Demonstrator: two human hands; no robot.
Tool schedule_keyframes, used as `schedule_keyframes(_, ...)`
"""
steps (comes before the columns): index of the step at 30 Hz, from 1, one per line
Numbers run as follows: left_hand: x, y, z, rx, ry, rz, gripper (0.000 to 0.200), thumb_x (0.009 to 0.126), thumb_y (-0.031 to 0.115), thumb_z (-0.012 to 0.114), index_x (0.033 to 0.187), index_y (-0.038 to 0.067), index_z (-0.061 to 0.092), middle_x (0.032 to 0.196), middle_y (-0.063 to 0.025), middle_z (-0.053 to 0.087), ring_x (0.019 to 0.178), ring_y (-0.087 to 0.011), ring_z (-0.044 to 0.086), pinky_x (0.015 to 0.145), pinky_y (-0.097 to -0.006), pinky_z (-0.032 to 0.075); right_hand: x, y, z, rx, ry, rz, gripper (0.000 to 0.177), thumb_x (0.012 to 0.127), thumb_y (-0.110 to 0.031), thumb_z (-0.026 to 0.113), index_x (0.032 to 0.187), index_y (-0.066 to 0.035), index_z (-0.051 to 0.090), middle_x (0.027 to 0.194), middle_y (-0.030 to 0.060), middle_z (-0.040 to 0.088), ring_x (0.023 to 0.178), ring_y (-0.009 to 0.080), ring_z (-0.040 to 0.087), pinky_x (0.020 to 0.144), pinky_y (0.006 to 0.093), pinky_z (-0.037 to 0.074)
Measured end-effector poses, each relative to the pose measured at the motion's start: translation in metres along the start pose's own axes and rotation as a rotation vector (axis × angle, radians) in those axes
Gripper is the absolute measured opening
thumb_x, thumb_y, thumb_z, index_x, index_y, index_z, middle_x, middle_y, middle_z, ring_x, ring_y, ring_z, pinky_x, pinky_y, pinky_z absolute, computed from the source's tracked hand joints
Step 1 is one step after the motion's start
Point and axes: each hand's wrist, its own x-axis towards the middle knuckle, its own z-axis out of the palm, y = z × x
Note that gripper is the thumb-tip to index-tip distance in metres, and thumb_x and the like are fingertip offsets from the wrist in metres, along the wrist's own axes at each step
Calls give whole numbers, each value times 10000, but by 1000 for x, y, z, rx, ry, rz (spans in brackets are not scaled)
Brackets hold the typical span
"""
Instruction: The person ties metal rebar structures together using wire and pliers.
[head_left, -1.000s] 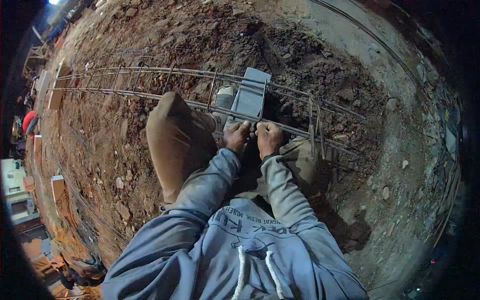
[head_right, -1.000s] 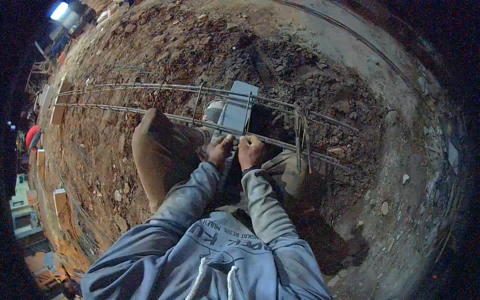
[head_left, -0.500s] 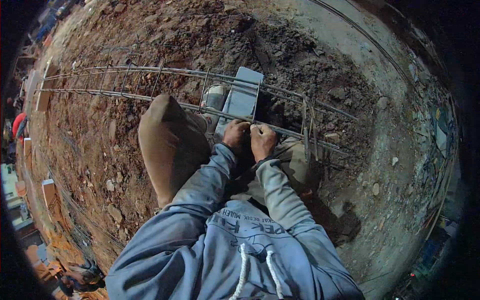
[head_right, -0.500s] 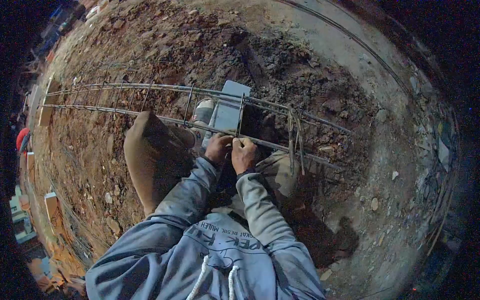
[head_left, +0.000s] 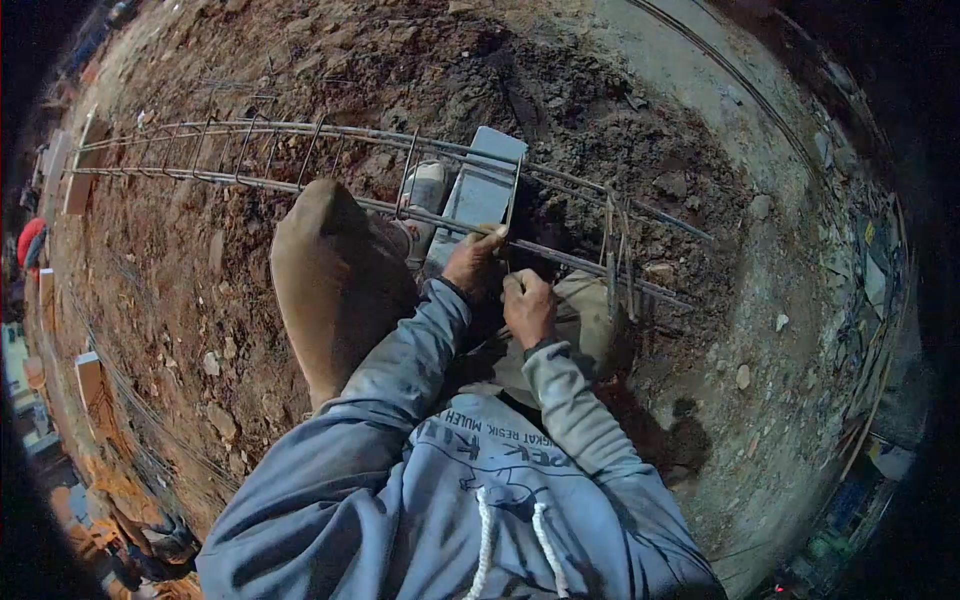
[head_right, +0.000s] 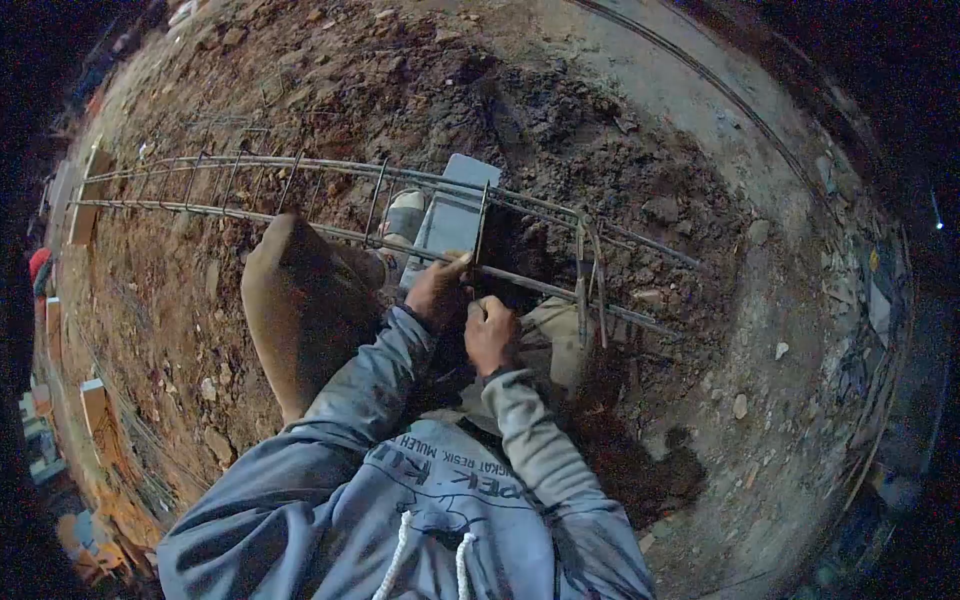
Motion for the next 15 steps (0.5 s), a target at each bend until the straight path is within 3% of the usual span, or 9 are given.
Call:
schedule_keyframes(1,-3,4,1,165,50,-24,272,863,314,569,931,51,584,755,2,544,637,-90,470,568,-253,380,-3,-9,0,-1,-4,-7,218,777,-153,535,641,15,509,612,193,550,536,360,531,528,429,403)
schedule_keyframes(3,-5,3,4,150,45,40,275,866,305,570,974,52,576,771,21,525,644,-76,443,572,-227,360,-9,-30,1,-327,-70,-79,189,777,-140,517,657,5,535,641,216,567,618,397,563,559,473,430)
schedule_keyframes(5,3,-5,-4,132,-19,112,234,841,242,612,983,60,573,807,0,554,707,-100,502,636,-241,413,8,-49,2,-384,-106,-147,141,743,-130,535,690,-4,567,645,225,573,659,384,592,595,479,467)
schedule_keyframes(7,15,-16,-21,40,-36,35,239,842,231,612,997,52,581,860,-3,572,790,-101,515,698,-243,420,35,-71,-1,-619,-289,-227,160,751,-173,548,755,-21,595,698,215,602,679,386,600,611,483,473)
schedule_keyframes(9,12,-15,-22,349,-169,354,214,848,211,600,977,40,590,866,5,574,799,-100,518,707,-240,423,59,-74,-13,-707,-242,-395,173,720,-184,579,734,-13,604,678,217,597,663,395,596,600,478,482)
schedule_keyframes(11,7,-6,-6,353,-270,630,258,829,262,619,954,38,595,826,-1,569,749,-99,511,665,-241,413,76,-80,-33,-645,-153,-340,179,710,-188,580,684,-13,609,669,214,594,653,380,601,608,451,492)
schedule_keyframes(13,-7,7,2,346,100,84,344,800,347,641,924,29,595,781,-5,556,680,-98,496,600,-244,389,86,-40,-38,-659,-98,-428,191,727,-198,582,664,-19,604,666,209,603,618,354,611,534,455,486)
schedule_keyframes(15,-9,2,-3,463,142,49,432,759,430,666,896,27,592,748,-11,539,634,-96,473,546,-247,357,93,3,-43,-300,-726,489,183,768,-187,557,749,-11,603,684,203,617,585,326,621,433,464,453)
